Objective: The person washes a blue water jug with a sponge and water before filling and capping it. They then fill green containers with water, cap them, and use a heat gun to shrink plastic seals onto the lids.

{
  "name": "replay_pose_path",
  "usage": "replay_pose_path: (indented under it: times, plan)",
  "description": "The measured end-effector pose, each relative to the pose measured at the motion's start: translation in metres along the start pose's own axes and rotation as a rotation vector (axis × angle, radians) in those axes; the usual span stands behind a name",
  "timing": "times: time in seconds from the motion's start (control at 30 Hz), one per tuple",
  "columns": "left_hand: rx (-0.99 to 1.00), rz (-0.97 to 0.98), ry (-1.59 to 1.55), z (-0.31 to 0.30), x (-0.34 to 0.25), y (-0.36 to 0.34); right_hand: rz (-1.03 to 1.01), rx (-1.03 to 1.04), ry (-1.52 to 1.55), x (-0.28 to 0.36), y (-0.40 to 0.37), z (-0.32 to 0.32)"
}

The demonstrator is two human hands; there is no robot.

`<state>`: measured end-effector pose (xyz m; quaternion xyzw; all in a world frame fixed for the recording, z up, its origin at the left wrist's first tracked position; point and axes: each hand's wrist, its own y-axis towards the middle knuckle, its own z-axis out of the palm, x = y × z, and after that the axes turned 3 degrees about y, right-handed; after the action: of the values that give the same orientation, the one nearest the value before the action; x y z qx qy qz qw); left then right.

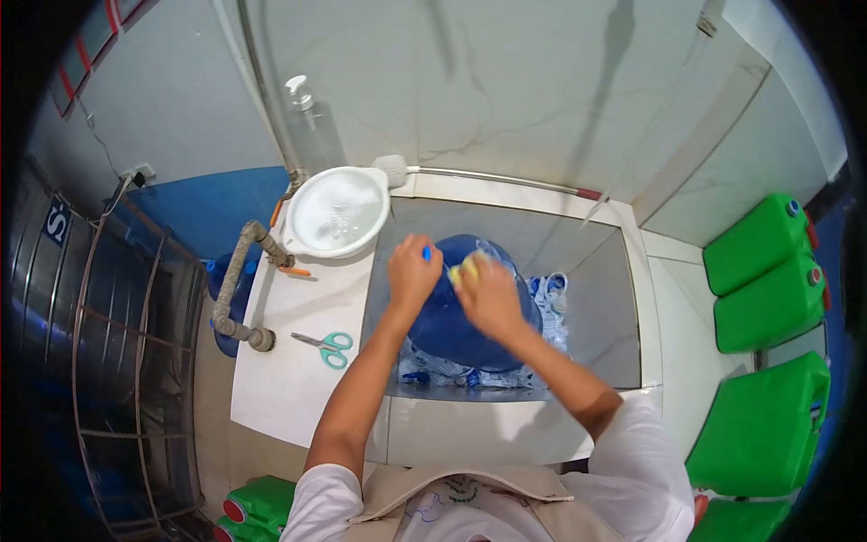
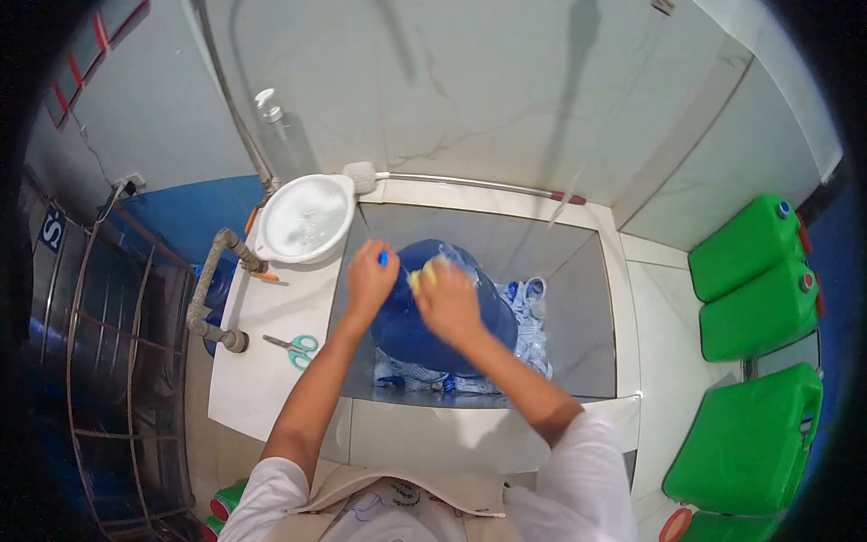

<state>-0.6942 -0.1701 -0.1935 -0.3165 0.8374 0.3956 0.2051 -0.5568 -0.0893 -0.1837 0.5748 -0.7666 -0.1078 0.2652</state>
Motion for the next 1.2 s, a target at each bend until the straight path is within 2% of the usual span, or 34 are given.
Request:
replay_pose_path:
  times: [0.03,0.1,0.17,0.23,0.27,0.33,0.37,0.4,0.43,0.47,0.53,0.57,0.6,0.67,0.7,0.73,0.77,0.8,0.83,0.87,0.93,0.97,1.0,1.03,1.07,1.13,1.17,1.2]
  plan:
    - [0.010,-0.082,0.094,0.009,-0.006,0.007,0.020,-0.001,0.001,-0.004,-0.009,-0.002]
    - [0.014,-0.120,0.153,0.022,-0.027,0.011,-0.186,-0.051,0.029,-0.013,-0.026,-0.003]
    - [0.005,-0.160,0.206,0.020,-0.056,0.009,-0.069,-0.144,-0.002,-0.062,0.004,-0.007]
    - [0.075,0.127,0.007,0.015,-0.084,0.002,0.184,0.067,0.066,-0.096,0.032,-0.023]
    - [0.084,0.139,0.004,0.016,-0.088,0.005,0.196,0.058,0.065,-0.096,0.023,-0.026]
    - [0.241,0.269,-0.017,0.017,-0.083,0.023,0.063,0.001,0.005,-0.071,0.004,-0.031]
    - [0.246,0.279,-0.018,0.023,-0.076,0.026,0.063,-0.069,-0.005,-0.051,-0.017,-0.028]
    - [0.204,0.147,0.128,0.033,-0.068,0.029,0.058,-0.139,-0.016,-0.033,-0.041,-0.025]
    - [0.158,0.016,0.276,0.039,-0.065,0.032,-0.087,-0.140,0.035,-0.023,-0.061,-0.021]
    - [0.162,0.022,0.280,0.039,-0.069,0.030,-0.230,-0.134,0.090,-0.018,-0.075,-0.017]
    - [0.168,-0.137,0.490,0.032,-0.082,0.023,-0.216,-0.207,0.175,-0.050,-0.051,-0.026]
    - [0.170,-0.134,0.493,0.024,-0.093,0.018,-0.045,-0.106,0.139,-0.075,-0.028,-0.035]
    - [0.232,-0.051,0.425,0.013,-0.104,0.012,0.136,-0.005,0.107,-0.091,-0.016,-0.039]
    - [0.303,0.043,0.354,0.013,-0.110,0.008,0.126,-0.011,0.090,-0.106,-0.004,-0.034]
    - [0.258,0.277,0.173,0.016,-0.102,0.012,0.103,-0.018,0.069,-0.106,-0.001,-0.030]
    - [0.205,0.508,-0.015,0.019,-0.092,0.019,0.078,-0.125,0.073,-0.089,-0.013,-0.028]
    - [0.205,0.517,-0.017,0.023,-0.081,0.025,0.048,-0.228,0.074,-0.060,-0.035,-0.027]
    - [0.239,0.266,0.169,0.027,-0.068,0.025,0.034,-0.063,0.107,-0.032,-0.054,-0.035]
    - [0.264,0.013,0.351,0.030,-0.063,0.026,-0.194,-0.293,0.218,-0.020,-0.074,-0.018]
    - [0.260,0.017,0.352,0.029,-0.066,0.025,-0.278,-0.282,0.181,-0.015,-0.088,-0.015]
    - [0.246,-0.151,0.484,0.018,-0.071,0.009,-0.197,0.040,0.283,-0.042,-0.065,-0.031]
    - [0.243,-0.150,0.489,0.008,-0.076,0.004,-0.063,-0.006,0.266,-0.063,-0.044,-0.034]
    - [0.251,0.002,0.328,-0.004,-0.083,-0.004,0.077,-0.046,0.249,-0.087,-0.026,-0.032]
    - [0.261,0.149,0.165,-0.011,-0.086,-0.011,0.080,-0.075,0.313,-0.126,-0.008,-0.014]
    - [0.267,0.148,0.170,-0.010,-0.083,-0.010,0.083,-0.111,0.378,-0.159,-0.002,0.011]
    - [0.241,0.484,-0.029,-0.009,-0.068,-0.001,0.537,0.027,1.056,-0.173,-0.034,0.035]
    - [0.235,0.491,-0.028,-0.006,-0.053,0.001,0.540,0.020,0.845,-0.179,-0.066,0.056]
    - [0.261,0.195,0.120,-0.003,-0.032,-0.003,0.544,0.012,0.635,-0.171,-0.106,0.080]
